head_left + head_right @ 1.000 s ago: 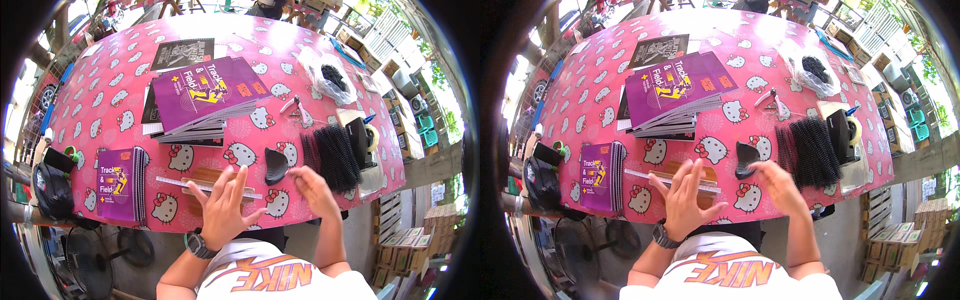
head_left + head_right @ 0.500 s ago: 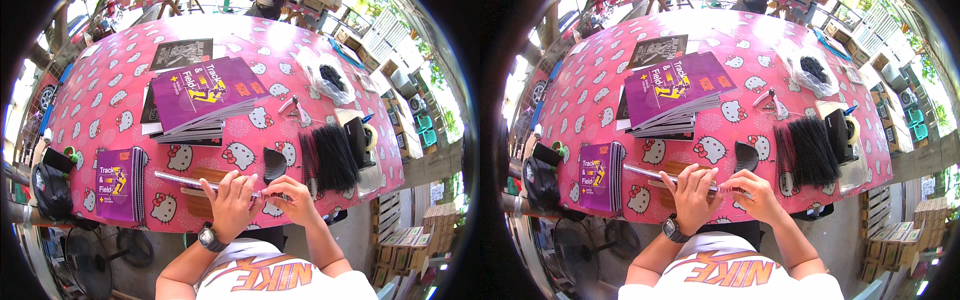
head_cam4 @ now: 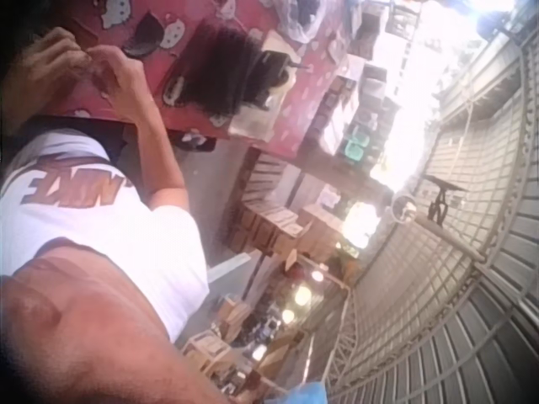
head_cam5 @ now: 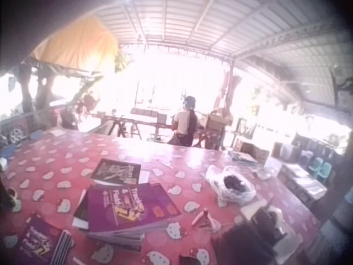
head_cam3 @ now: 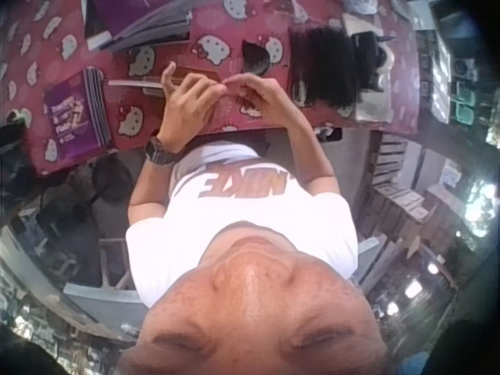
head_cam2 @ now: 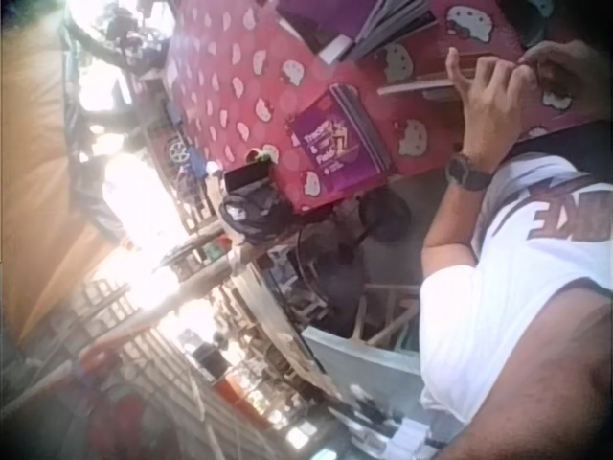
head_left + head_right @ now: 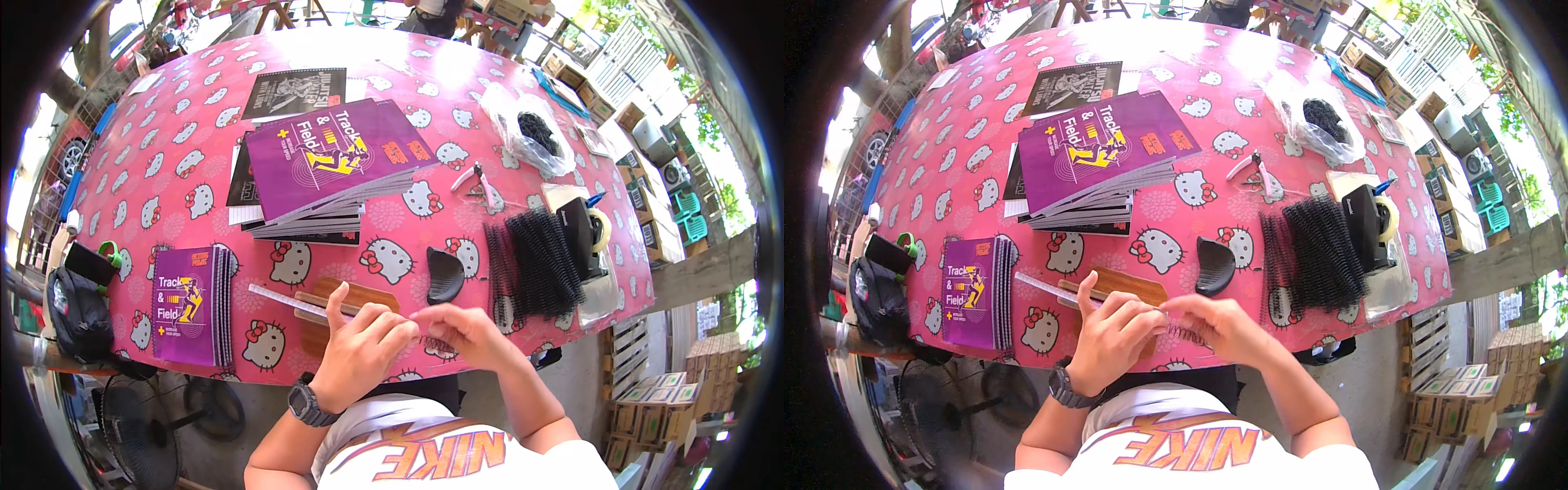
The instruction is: The person binds multiple notebooks by manually threading black plastic coils through the pre-punched holes in the covers and pages, handling each notebook one at a time and placing them on a stack when finished.
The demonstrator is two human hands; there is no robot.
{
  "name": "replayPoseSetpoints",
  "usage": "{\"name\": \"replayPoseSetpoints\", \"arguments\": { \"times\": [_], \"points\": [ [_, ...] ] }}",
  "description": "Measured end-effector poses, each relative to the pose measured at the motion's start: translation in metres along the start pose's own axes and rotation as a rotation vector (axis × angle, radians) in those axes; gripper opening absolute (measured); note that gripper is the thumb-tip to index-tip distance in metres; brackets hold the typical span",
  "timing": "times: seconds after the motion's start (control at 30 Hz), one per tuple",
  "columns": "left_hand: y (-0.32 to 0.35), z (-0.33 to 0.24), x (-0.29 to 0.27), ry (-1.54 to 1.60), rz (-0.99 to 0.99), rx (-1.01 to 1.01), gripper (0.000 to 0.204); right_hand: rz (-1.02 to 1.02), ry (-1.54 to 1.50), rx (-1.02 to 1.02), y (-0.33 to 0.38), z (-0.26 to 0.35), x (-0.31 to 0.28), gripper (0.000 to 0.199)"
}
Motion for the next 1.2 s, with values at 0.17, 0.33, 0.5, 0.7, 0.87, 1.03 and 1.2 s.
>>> {"name": "replayPoseSetpoints", "arguments": {
  "times": [0.17, 0.33, 0.5, 0.7, 0.87, 1.03, 1.2],
  "points": [
    [-0.004, 0.000, -0.001, 0.004, 0.047, 0.019, 0.018, -0.053, 0.363, 0.046, -0.024, -0.073, -0.030, 0.047],
    [-0.004, -0.001, -0.001, 0.001, 0.063, 0.007, 0.018, 0.232, 0.813, 0.200, -0.026, -0.084, -0.021, 0.075],
    [0.000, 0.004, 0.001, 0.029, 0.054, -0.012, 0.016, -0.022, 0.761, 0.149, -0.034, -0.098, -0.005, 0.066],
    [-0.005, -0.004, -0.002, 0.016, -0.052, -0.028, 0.016, -0.265, 0.736, 0.205, -0.035, -0.102, 0.008, 0.055],
    [-0.002, -0.001, -0.004, 0.061, -0.031, -0.100, 0.018, -0.124, 0.075, 0.147, -0.027, -0.092, 0.011, 0.061],
    [0.001, 0.006, -0.004, 0.002, 0.026, -0.031, 0.020, 0.117, -0.904, 0.079, -0.009, -0.099, 0.036, 0.064],
    [0.002, 0.006, -0.005, 0.045, 0.037, -0.049, 0.022, 0.020, -1.307, 0.127, 0.016, -0.113, 0.054, 0.067]
  ]
}}
Point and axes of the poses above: each hand's wrist, its own y-axis away from the middle knuckle, its own x-axis out of the palm, z = x × y, the point moved 2 cm from there along -y, towards the middle knuckle, and after that the axes turned 10 degrees about y, right-handed, at the moved point
